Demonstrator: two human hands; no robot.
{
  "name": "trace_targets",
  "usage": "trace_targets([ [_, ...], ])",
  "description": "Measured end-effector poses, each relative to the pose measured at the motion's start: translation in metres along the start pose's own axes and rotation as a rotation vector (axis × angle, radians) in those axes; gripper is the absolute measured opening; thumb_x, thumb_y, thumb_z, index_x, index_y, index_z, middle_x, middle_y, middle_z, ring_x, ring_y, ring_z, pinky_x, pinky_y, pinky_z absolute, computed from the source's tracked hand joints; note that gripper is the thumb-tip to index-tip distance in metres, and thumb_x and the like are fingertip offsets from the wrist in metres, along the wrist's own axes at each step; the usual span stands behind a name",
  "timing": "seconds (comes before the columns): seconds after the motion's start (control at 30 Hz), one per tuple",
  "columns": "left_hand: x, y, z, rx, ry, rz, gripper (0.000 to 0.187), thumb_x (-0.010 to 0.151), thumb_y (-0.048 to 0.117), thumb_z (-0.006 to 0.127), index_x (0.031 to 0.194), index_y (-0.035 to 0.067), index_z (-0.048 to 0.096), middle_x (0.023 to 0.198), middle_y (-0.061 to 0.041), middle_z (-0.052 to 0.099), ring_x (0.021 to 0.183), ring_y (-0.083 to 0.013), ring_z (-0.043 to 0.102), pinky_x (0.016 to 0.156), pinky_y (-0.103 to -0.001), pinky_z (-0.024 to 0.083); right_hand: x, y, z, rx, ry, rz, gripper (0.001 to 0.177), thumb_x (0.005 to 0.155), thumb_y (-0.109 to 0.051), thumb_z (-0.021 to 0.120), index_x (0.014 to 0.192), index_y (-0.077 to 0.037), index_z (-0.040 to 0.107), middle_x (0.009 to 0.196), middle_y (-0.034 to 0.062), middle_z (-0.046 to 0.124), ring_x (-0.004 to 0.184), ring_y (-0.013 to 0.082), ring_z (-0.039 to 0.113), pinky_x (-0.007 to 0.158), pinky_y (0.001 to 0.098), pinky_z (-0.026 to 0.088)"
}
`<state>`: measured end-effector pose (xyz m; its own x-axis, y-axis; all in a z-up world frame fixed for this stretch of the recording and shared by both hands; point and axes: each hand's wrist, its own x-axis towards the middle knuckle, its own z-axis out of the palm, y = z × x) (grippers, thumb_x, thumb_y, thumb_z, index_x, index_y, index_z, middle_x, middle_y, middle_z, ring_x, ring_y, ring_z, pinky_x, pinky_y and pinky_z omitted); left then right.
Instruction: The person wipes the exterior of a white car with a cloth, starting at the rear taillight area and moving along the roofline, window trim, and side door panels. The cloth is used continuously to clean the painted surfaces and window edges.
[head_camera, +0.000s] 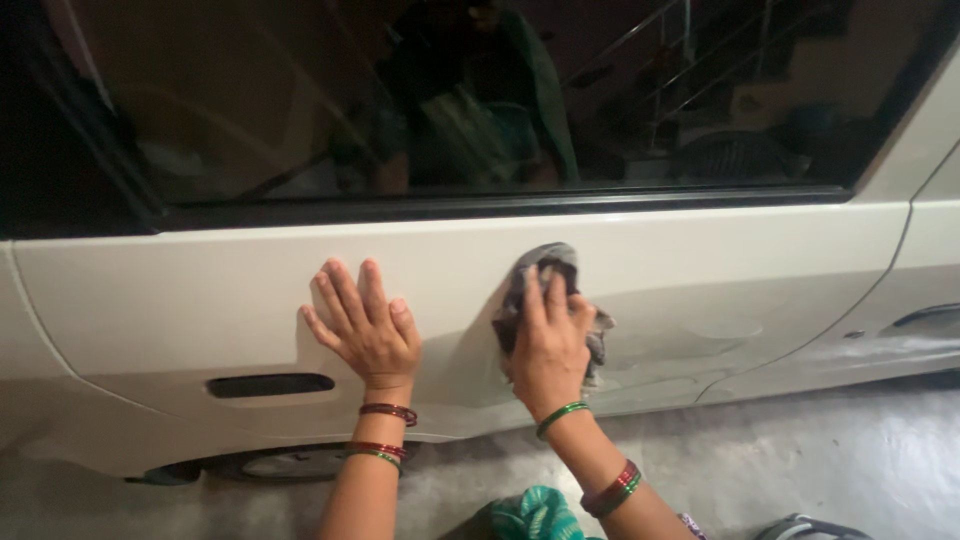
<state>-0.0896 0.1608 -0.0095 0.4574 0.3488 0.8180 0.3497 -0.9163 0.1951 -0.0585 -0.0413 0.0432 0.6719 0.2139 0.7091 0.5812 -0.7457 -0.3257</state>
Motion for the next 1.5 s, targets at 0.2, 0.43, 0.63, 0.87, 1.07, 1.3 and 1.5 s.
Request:
trace_targets([
  [0.2,0.001,0.002,-0.001,-0.018,0.002,-0.003,0.056,0.109,0.035,0.033,0.161,0.016,0.040,0.169,-0.019,0.028,0.158,-0.0354,0.022,0.126,-0.061,0.006,0.004,-0.024,0.005,-0.005,-0.075,-0.071,0.057,0.087,-0.002,0.060,0.143,-0.014,0.058,0.144,0.0146,0.055,0.113,0.0438,0.053,0.089,0.0446,0.054],
  [0.43,0.002,0.003,-0.002,-0.028,0.003,-0.006,0.055,0.110,0.036,0.032,0.161,0.017,0.040,0.169,-0.018,0.027,0.159,-0.0340,0.021,0.127,-0.060,0.006,0.005,0.014,-0.004,-0.021,-0.015,-0.090,0.056,0.087,0.003,0.058,0.139,-0.015,0.061,0.143,0.0125,0.060,0.114,0.0407,0.054,0.096,0.0440,0.052],
  [0.63,0.001,0.004,-0.001,-0.043,0.015,0.000,0.055,0.111,0.037,0.031,0.162,0.018,0.039,0.169,-0.018,0.027,0.158,-0.0334,0.022,0.128,-0.059,0.005,0.020,0.086,-0.017,-0.106,0.087,0.052,0.062,0.085,0.008,0.059,0.146,-0.005,0.058,0.152,0.0168,0.055,0.113,0.0392,0.052,0.102,0.0442,0.047],
  [0.87,0.001,0.005,0.002,-0.011,0.019,-0.007,0.055,0.111,0.037,0.031,0.162,0.019,0.038,0.169,-0.017,0.028,0.158,-0.0323,0.022,0.127,-0.059,0.006,0.028,0.112,-0.019,-0.135,0.150,0.248,0.066,0.079,0.009,0.058,0.144,-0.002,0.060,0.159,0.0211,0.048,0.114,0.0405,0.049,0.106,0.0443,0.044],
  [1.07,-0.001,0.006,0.003,-0.030,0.031,-0.009,0.054,0.111,0.038,0.031,0.161,0.019,0.040,0.169,-0.016,0.029,0.158,-0.0321,0.023,0.128,-0.059,0.008,0.028,0.075,-0.007,-0.163,0.147,0.183,0.068,0.078,0.006,0.060,0.146,-0.002,0.057,0.158,0.0212,0.048,0.114,0.0411,0.049,0.105,0.0464,0.044],
  [1.3,0.000,0.006,0.002,-0.042,0.029,-0.014,0.054,0.110,0.036,0.032,0.159,0.019,0.043,0.168,-0.016,0.031,0.158,-0.0326,0.024,0.127,-0.060,0.009,0.021,-0.004,0.003,-0.076,0.031,0.009,0.066,0.080,-0.007,0.069,0.145,-0.009,0.057,0.149,0.0181,0.053,0.115,0.0434,0.050,0.097,0.0470,0.049],
  [1.5,0.001,0.007,-0.002,-0.049,0.016,-0.021,0.053,0.110,0.035,0.032,0.158,0.017,0.046,0.168,-0.018,0.032,0.157,-0.0339,0.025,0.127,-0.061,0.010,0.020,-0.053,0.009,0.021,-0.052,-0.133,0.063,0.082,-0.007,0.066,0.144,-0.014,0.057,0.142,0.0132,0.056,0.113,0.0427,0.051,0.094,0.0448,0.051],
])
